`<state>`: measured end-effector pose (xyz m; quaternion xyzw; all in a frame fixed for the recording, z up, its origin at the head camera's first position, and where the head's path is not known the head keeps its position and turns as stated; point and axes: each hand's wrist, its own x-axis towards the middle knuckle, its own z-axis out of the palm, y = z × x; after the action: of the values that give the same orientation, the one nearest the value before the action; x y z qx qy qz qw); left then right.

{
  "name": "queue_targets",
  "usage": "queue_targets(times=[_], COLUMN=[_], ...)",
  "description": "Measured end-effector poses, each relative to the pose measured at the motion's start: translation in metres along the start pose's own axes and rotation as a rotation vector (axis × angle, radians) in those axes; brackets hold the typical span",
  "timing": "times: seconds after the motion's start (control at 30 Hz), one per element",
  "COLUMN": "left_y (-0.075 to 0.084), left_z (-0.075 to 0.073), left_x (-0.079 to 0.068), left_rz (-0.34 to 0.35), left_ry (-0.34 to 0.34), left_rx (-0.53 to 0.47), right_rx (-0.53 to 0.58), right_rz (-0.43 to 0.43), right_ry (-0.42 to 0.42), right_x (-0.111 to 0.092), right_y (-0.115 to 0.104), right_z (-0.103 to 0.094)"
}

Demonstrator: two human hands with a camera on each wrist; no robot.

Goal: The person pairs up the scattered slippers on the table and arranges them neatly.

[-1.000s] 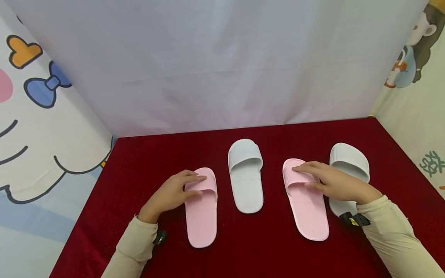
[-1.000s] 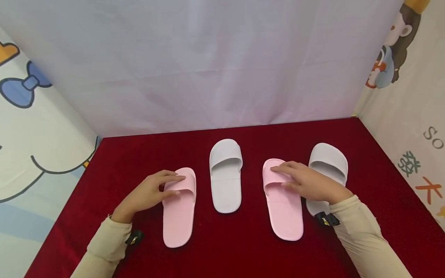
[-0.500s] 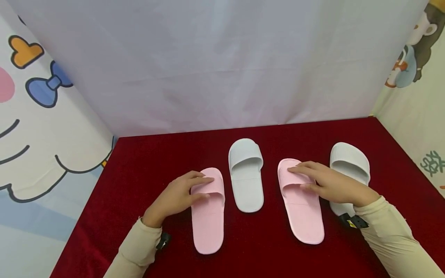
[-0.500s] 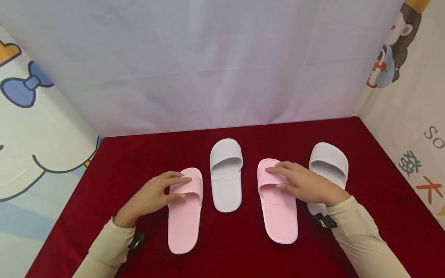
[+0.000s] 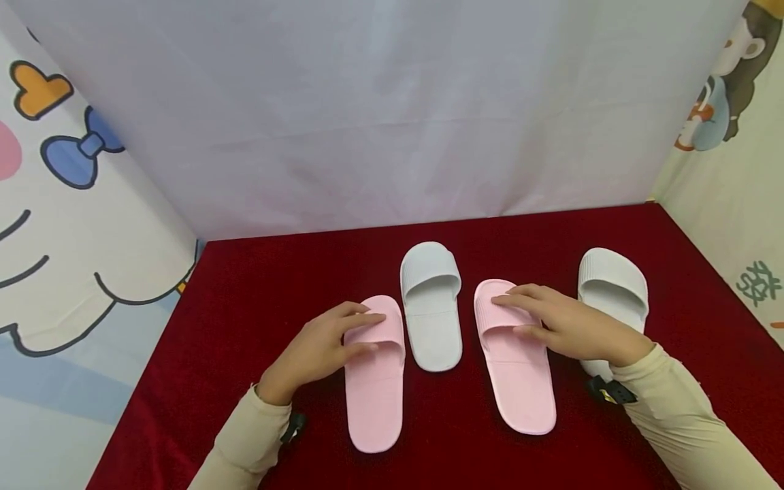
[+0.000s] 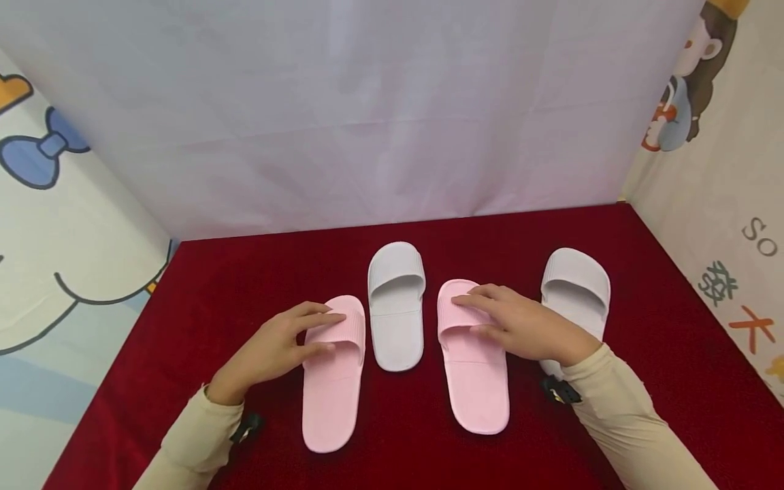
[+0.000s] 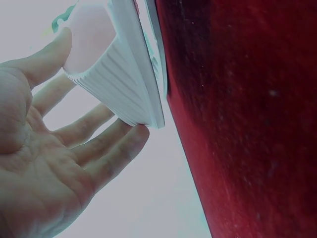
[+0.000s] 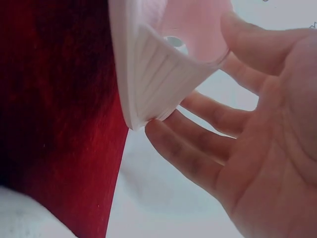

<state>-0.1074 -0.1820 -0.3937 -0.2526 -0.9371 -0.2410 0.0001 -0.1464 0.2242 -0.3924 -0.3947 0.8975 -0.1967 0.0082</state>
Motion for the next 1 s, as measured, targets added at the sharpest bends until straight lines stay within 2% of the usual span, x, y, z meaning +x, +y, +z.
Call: queue_targets(times=[0.47, 0.77, 1.0], left_y=[0.011, 0.017, 0.023], left_z=[0.009, 0.012, 0.013], left_x=[0.015, 0.018, 0.019], left_rz=[0.044, 0.055, 0.065], left_ry=[0.006, 0.048, 0.042], left_rx=[0.006, 0.041, 0.041], right_rx=[-0.061, -0.049, -0.052], right_rz=[-0.066, -0.054, -0.062], right_ry=[0.025, 0.01, 0.007], right_x=[0.013, 0.026, 0.033], right_y=[-0.014, -0.027, -0.034], right_z=[0.003, 0.006, 0.013])
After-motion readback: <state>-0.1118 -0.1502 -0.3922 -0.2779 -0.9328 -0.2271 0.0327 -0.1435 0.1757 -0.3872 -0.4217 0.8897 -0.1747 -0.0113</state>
